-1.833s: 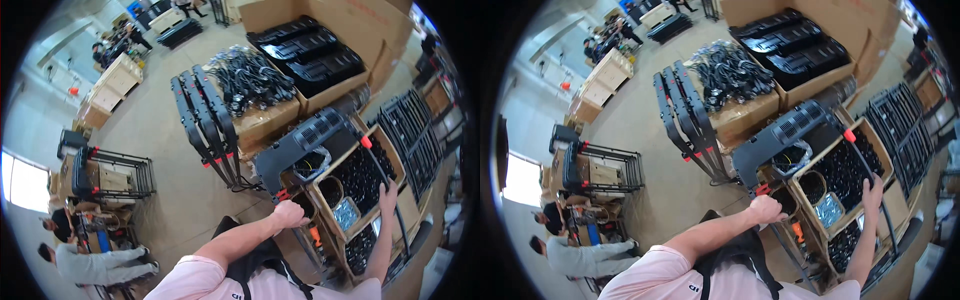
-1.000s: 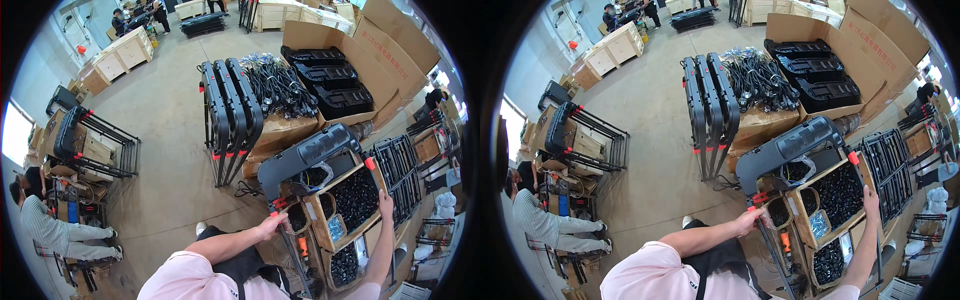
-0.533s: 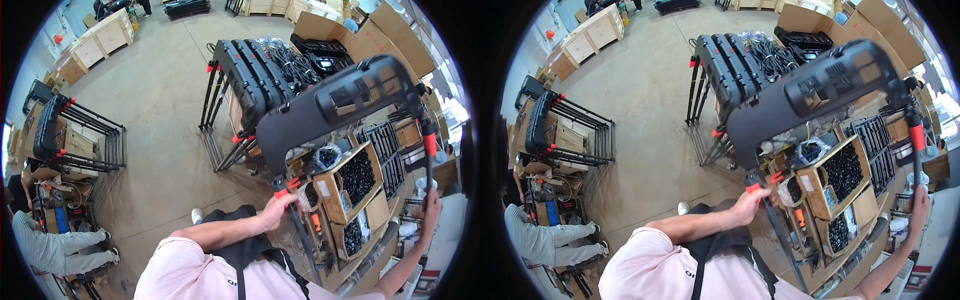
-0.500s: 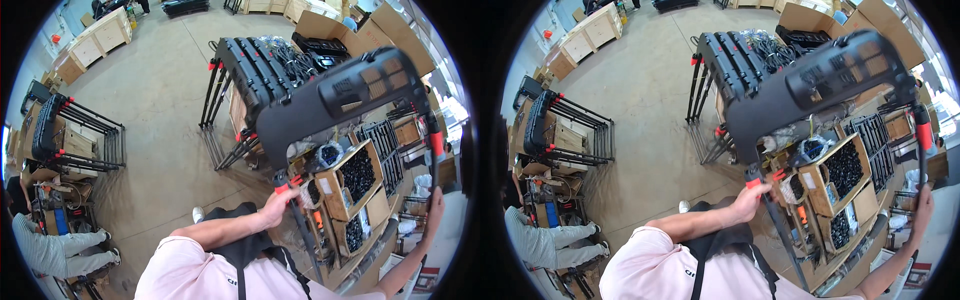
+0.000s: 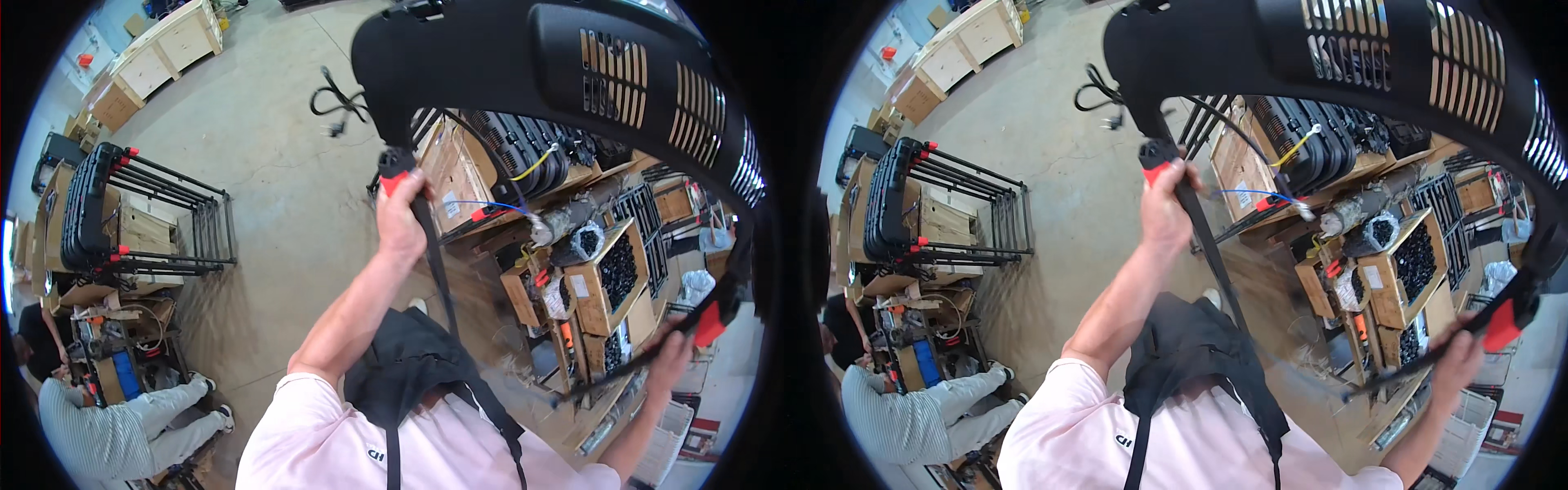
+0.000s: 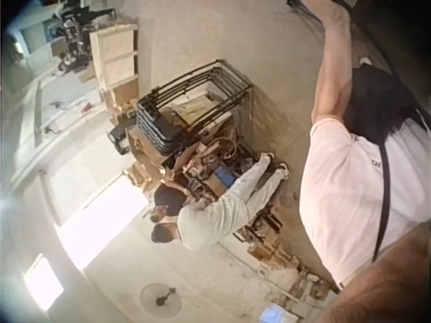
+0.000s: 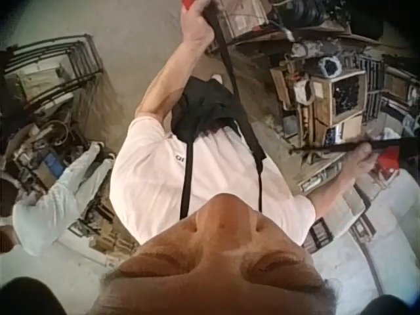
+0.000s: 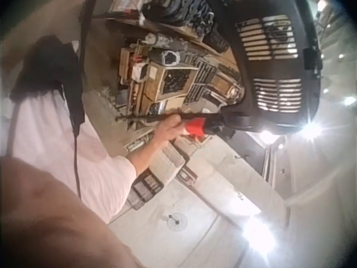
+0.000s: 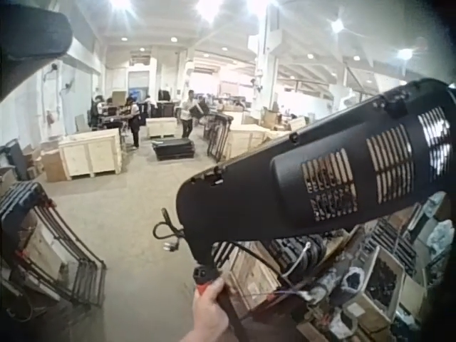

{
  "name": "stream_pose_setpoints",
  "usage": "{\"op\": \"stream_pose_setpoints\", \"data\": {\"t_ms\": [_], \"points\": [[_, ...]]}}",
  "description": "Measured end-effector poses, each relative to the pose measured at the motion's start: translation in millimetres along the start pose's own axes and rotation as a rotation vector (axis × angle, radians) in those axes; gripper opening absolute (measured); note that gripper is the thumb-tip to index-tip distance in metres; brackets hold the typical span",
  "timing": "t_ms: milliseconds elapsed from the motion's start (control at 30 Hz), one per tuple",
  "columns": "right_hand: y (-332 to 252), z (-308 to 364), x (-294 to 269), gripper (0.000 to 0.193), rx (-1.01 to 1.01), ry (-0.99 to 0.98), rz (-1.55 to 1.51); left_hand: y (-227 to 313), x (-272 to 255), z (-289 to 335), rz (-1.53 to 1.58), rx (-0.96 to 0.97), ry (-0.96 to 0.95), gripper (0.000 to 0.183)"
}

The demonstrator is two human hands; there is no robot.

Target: Assembling a plastic casing by attaching internal components and securing them with screws.

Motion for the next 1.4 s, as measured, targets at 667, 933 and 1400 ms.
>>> {"op": "stream_pose_setpoints", "data": {"t_ms": [667,933,1400], "points": [[146,-35,450,0.034,0.192,-0.276,-0.171,34,-208,-265,-1.097,-0.47,-0.184,0.024],[148,-73,528,0.035,0.22,-0.133,-0.281,4,-266,-356,-1.11,-0.546,-0.276,0.034],[188,-56,599,0.036,0.939,0.133,-0.135,-64,-265,-461,-1.297,-0.815,-0.788,0.069]]}}
Point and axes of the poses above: each hand's wrist, its own z-axis away from the middle knuckle, its own x-axis out of the palm, y = z × x, the point moved 2 cm from there along -z, towards the middle knuckle, and after that the axes turned 15 degrees about -y, right-handed, at the moved point
